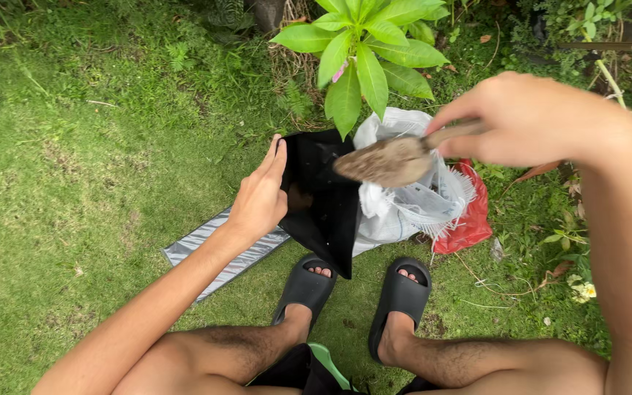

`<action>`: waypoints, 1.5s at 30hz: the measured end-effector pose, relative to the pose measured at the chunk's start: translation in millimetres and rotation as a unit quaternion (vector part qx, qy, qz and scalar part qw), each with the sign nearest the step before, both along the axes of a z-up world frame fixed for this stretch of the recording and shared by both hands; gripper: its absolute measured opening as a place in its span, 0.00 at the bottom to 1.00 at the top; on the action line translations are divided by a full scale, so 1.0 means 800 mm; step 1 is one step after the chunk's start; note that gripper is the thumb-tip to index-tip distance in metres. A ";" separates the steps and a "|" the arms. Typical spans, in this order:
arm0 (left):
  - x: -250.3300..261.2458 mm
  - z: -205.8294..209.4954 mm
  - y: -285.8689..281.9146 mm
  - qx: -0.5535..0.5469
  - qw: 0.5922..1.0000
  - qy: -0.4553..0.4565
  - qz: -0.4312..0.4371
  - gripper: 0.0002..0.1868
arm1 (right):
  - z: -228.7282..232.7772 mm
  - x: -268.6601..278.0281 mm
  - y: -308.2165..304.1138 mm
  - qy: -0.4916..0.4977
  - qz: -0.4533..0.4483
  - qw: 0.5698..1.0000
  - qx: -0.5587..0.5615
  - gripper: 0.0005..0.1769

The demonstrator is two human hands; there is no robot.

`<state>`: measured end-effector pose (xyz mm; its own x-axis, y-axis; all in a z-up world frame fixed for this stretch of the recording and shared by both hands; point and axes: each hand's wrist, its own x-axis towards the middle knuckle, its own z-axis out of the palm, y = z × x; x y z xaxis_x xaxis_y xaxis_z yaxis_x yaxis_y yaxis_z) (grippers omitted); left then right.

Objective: The person scoops soil from a large white sack using a small hand trowel and transfers it into a black plastic nursery bag. The person repeats this action multiple times to fill the bag.

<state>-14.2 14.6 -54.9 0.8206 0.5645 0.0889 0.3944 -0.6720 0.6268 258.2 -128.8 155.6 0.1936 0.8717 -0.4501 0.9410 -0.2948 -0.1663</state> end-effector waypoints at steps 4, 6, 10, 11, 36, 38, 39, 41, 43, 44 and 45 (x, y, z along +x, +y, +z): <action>0.010 0.000 -0.003 -0.017 0.999 0.028 0.000 0.48 | 0.003 0.020 -0.020 -0.101 -0.123 0.985 -0.074 0.19; 0.014 -0.002 -0.004 -0.015 0.999 0.029 -0.004 0.47 | -0.022 0.031 -0.025 -0.141 -0.093 0.984 -0.057 0.19; 0.019 -0.009 -0.005 0.000 0.999 0.040 -0.006 0.47 | -0.094 0.051 -0.014 -0.158 -0.039 0.985 -0.051 0.17; 0.019 -0.010 -0.005 0.002 0.999 0.042 -0.006 0.47 | -0.109 0.055 -0.014 -0.141 -0.028 0.989 -0.027 0.18; 0.034 -0.003 -0.006 0.169 0.963 0.209 0.015 0.37 | -0.161 0.068 -0.016 -0.088 -0.001 0.995 -0.042 0.18; 0.036 0.008 -0.008 0.224 0.956 0.186 0.027 0.35 | -0.173 0.067 -0.017 -0.102 0.017 0.994 -0.023 0.12; 0.036 0.014 -0.010 0.252 0.951 0.175 0.034 0.35 | -0.178 0.068 -0.018 -0.105 0.024 0.994 -0.006 0.11; 0.034 0.023 -0.013 0.328 0.937 0.121 0.013 0.32 | -0.189 0.070 -0.019 -0.112 0.038 0.993 0.028 0.10; 0.037 0.029 -0.016 0.362 0.925 0.115 -0.008 0.30 | -0.204 0.070 -0.020 -0.150 0.069 0.984 0.058 0.11; 0.042 0.029 -0.019 0.357 0.924 0.136 -0.018 0.29 | -0.212 0.070 -0.019 -0.169 0.085 0.979 0.074 0.11; 0.045 0.029 -0.022 0.352 0.922 0.157 -0.029 0.29 | -0.220 0.069 -0.020 -0.180 0.087 0.976 0.081 0.10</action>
<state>22.2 -3.1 -31.9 0.8952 0.4120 0.1696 0.4328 -0.8946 -0.1114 313.5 -144.7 -20.6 0.1565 0.9599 -0.2327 0.9804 -0.1225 0.1541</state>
